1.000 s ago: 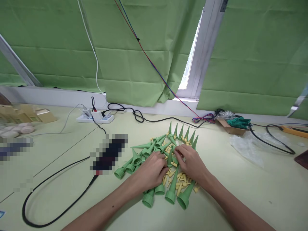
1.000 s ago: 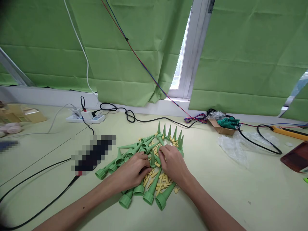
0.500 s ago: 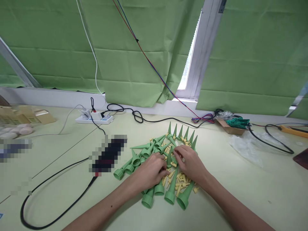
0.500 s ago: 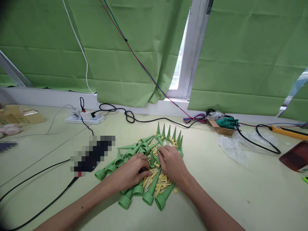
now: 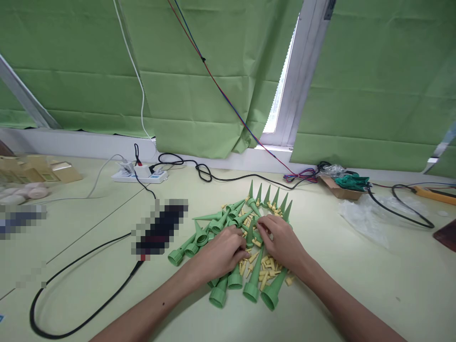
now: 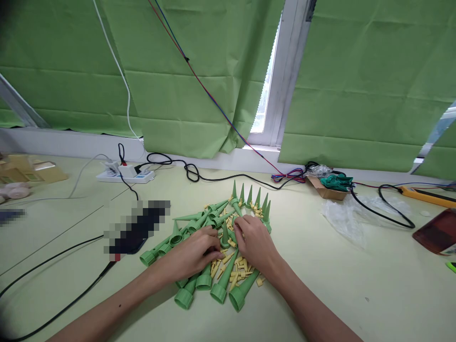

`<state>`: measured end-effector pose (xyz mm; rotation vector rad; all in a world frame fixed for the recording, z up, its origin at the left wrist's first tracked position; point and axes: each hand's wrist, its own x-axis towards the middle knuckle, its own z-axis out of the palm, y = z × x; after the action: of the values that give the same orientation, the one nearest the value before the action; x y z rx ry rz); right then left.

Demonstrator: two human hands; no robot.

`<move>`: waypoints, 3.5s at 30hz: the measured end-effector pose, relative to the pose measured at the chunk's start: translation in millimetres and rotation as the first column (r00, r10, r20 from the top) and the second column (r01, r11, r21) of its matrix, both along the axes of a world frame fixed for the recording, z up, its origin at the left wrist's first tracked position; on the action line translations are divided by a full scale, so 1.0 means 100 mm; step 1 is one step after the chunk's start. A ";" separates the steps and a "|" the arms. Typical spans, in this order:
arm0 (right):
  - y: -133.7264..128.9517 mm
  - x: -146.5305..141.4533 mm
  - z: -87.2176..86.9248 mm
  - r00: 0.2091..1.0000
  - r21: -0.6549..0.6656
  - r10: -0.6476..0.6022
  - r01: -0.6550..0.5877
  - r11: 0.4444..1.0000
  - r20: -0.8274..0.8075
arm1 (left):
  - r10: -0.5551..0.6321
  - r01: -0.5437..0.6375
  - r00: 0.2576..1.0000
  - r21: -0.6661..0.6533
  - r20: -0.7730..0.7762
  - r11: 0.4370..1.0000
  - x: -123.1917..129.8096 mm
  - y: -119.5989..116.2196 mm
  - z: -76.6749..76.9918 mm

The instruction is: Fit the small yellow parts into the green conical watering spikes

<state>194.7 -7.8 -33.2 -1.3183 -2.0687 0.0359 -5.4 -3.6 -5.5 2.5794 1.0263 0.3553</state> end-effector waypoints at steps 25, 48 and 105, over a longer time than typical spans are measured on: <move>0.01 0.00 0.00 1.000 0.001 0.007 -0.007 1.000 -0.004 | 0.006 -0.007 1.000 -0.084 -0.013 0.996 -0.02 -0.04 0.01; -0.04 -0.03 0.08 0.967 0.248 0.015 0.051 0.967 -0.255 | 0.057 0.018 0.945 -0.222 0.323 0.975 0.08 -0.08 0.19; -0.15 -0.12 0.05 0.931 0.384 0.313 -0.224 0.896 -0.187 | 0.248 -0.112 0.700 -0.241 0.669 0.964 0.12 -0.09 0.11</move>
<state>182.8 -22.6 -28.5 -0.7581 -1.9186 -0.0512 6.4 -12.5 5.7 1.8936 0.9480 1.1295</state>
